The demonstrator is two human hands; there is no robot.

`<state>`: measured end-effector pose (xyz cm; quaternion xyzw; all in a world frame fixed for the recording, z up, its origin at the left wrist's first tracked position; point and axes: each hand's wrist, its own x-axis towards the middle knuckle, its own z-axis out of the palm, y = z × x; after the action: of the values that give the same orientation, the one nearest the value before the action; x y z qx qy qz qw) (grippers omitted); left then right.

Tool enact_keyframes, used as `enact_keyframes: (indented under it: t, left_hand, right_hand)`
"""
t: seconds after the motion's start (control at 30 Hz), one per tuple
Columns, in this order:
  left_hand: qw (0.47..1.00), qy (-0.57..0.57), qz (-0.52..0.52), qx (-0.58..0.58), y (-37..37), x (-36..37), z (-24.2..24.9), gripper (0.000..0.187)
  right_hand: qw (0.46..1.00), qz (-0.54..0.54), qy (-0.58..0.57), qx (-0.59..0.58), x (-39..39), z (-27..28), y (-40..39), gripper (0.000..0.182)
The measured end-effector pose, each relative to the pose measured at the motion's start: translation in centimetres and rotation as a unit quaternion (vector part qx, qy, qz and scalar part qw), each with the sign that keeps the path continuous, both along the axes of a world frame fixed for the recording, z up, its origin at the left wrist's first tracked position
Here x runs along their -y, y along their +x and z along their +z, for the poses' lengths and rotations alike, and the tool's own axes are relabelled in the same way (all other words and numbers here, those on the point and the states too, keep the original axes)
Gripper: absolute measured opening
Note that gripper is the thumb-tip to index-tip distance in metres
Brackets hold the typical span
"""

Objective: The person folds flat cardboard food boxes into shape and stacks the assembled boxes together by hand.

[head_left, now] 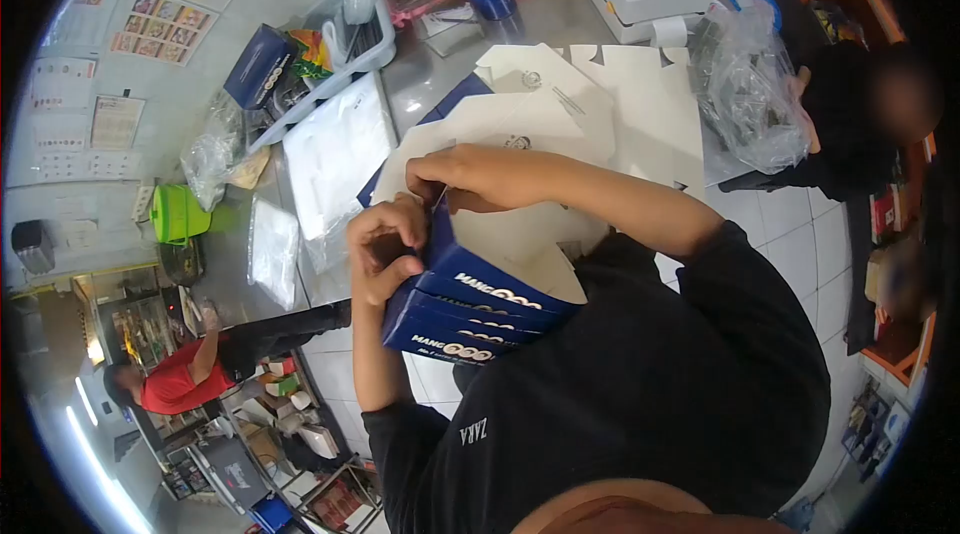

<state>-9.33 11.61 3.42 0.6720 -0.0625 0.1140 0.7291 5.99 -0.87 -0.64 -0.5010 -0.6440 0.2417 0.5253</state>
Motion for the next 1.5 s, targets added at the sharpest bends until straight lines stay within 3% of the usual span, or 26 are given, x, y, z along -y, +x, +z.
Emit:
enact_keyframes:
  t: [0.17,0.2,0.3,0.33,0.43,0.47,0.57,0.6,0.7,0.8,0.9,0.97,1.03,1.13,1.23,1.33,1.37,1.4,1.43,1.5]
  left_hand:
    - [1.000,0.012,-0.017,-0.009,0.3,-0.3,0.4,0.035]
    - [1.000,0.023,-0.009,0.010,0.4,-0.6,0.0,0.032]
    - [0.999,-0.007,0.008,0.033,0.3,-1.2,-1.1,0.029]
    - [1.000,0.006,0.008,0.024,0.3,-1.4,-1.1,0.027]
    - [0.999,-0.027,0.016,-0.032,0.3,-1.3,-1.1,0.027]
    - [0.999,-0.022,0.010,-0.032,0.4,-1.2,-0.8,0.024]
    - [0.999,0.003,0.010,-0.035,0.4,-1.3,-0.4,0.022]
    - [1.000,-0.001,-0.005,-0.022,0.3,-1.7,-0.6,0.020]
    - [0.998,-0.023,0.037,-0.037,-0.1,-1.6,-0.9,0.024]
    - [0.994,0.040,0.091,0.036,0.6,-0.4,0.1,0.033]
    - [0.997,0.068,0.002,-0.023,-1.3,-3.2,-1.7,0.041]
    - [0.997,0.061,0.027,-0.032,-2.6,-3.6,-1.8,0.037]
    - [0.994,0.098,0.037,-0.006,-3.9,-4.6,-1.6,0.036]
    - [0.988,0.045,0.151,0.000,-7.3,-4.8,-0.7,0.037]
    - [0.961,0.020,0.271,0.056,-12.7,-6.8,-3.1,0.036]
    - [0.911,-0.043,0.392,0.117,-19.3,-7.4,-5.6,0.033]
    - [0.890,-0.061,0.429,0.145,-21.2,-6.8,-6.4,0.033]
    - [0.851,-0.096,0.489,0.167,-22.6,-5.6,-6.3,0.033]
    - [0.802,-0.097,0.557,0.193,-24.4,-4.7,-6.8,0.035]
    - [0.727,-0.133,0.624,0.253,-28.0,-2.9,-8.4,0.037]
  right_hand:
    - [0.998,0.000,-0.005,-0.067,-0.7,-1.0,-1.0,0.033]
    - [0.999,-0.003,-0.003,-0.038,0.0,-0.8,-1.2,0.043]
    - [0.991,-0.047,0.066,-0.104,0.5,-2.6,-2.5,0.053]
    - [0.985,-0.051,0.094,-0.138,0.1,-3.0,-2.8,0.072]
    - [0.995,-0.018,0.051,-0.088,0.1,-1.9,-3.9,0.086]
    - [0.993,0.007,0.049,-0.107,-1.0,-3.1,-4.1,0.102]
    - [0.987,0.030,0.026,-0.157,-1.4,-2.2,-4.3,0.100]
    - [0.997,0.014,0.021,-0.076,-1.2,-1.3,-3.9,0.096]
    - [0.995,0.040,-0.031,-0.091,-0.3,-0.6,-2.9,0.088]
    - [0.992,-0.060,0.000,-0.115,0.8,0.5,-2.5,0.074]
    - [0.937,0.038,-0.087,-0.337,2.7,0.4,-2.8,0.066]
    - [0.966,0.086,-0.089,-0.227,2.6,-0.9,-6.1,0.073]
    - [0.958,0.155,-0.090,-0.223,2.3,0.0,-6.9,0.071]
    - [0.981,0.175,0.002,-0.088,-0.4,2.0,-5.1,0.065]
    - [0.986,0.151,-0.013,-0.069,-3.9,6.2,-1.1,0.058]
    - [0.933,0.230,0.005,-0.278,-10.6,6.5,3.4,0.044]
    - [0.874,0.286,-0.025,-0.391,-13.6,6.0,4.9,0.041]
    - [0.841,0.255,-0.062,-0.473,-16.2,6.8,5.7,0.037]
    - [0.873,0.180,-0.045,-0.452,-19.6,6.1,6.6,0.035]
    - [0.809,0.156,-0.102,-0.558,-27.5,3.8,9.2,0.024]
